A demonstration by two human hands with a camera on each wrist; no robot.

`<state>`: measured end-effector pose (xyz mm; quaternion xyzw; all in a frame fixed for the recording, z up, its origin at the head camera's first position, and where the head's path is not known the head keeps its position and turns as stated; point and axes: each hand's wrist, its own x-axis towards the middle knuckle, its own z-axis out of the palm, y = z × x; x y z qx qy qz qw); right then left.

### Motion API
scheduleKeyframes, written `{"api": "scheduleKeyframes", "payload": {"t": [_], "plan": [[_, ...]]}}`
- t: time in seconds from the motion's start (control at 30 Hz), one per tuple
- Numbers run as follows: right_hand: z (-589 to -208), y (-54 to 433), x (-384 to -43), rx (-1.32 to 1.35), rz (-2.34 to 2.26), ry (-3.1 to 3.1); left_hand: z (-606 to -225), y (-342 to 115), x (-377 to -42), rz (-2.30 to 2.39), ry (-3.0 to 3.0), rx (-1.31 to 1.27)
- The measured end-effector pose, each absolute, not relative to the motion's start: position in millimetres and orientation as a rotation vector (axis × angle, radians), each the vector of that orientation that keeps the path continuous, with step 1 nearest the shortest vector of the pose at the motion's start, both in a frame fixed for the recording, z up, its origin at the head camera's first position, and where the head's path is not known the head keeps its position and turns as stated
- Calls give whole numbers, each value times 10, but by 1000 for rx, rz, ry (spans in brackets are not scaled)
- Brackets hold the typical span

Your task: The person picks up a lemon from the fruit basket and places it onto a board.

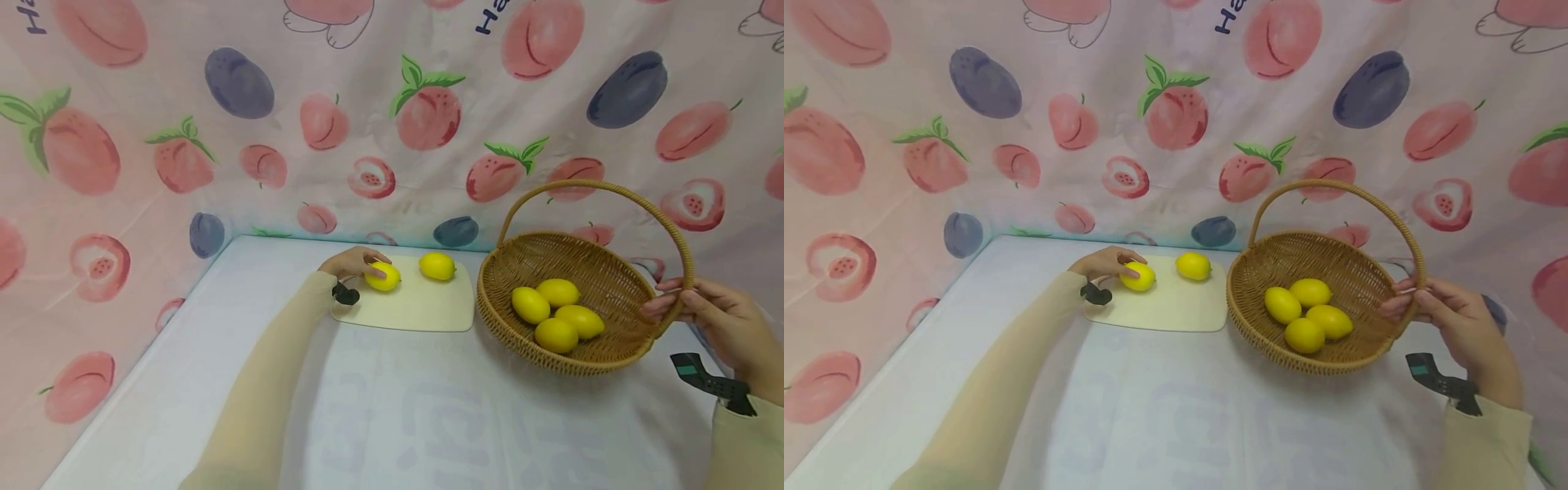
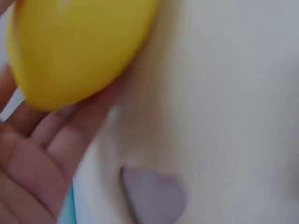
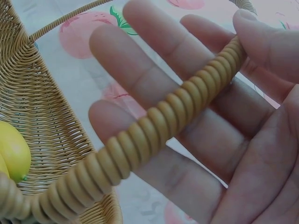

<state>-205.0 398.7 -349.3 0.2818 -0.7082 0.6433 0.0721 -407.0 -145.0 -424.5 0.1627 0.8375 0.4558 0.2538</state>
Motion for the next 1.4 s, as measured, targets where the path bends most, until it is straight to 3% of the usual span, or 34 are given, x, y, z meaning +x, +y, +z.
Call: {"api": "scheduleKeyframes", "payload": {"t": [0.63, 1.4], "plan": [[-3468, 3989, -2041, 914, 1941, -2106, -4517, -1017, -4154, 1605, 2526, 386], [-3458, 3986, -2024, 840, 1891, -2165, -4520, -1054, -4158, 1522, 2507, 439]]}}
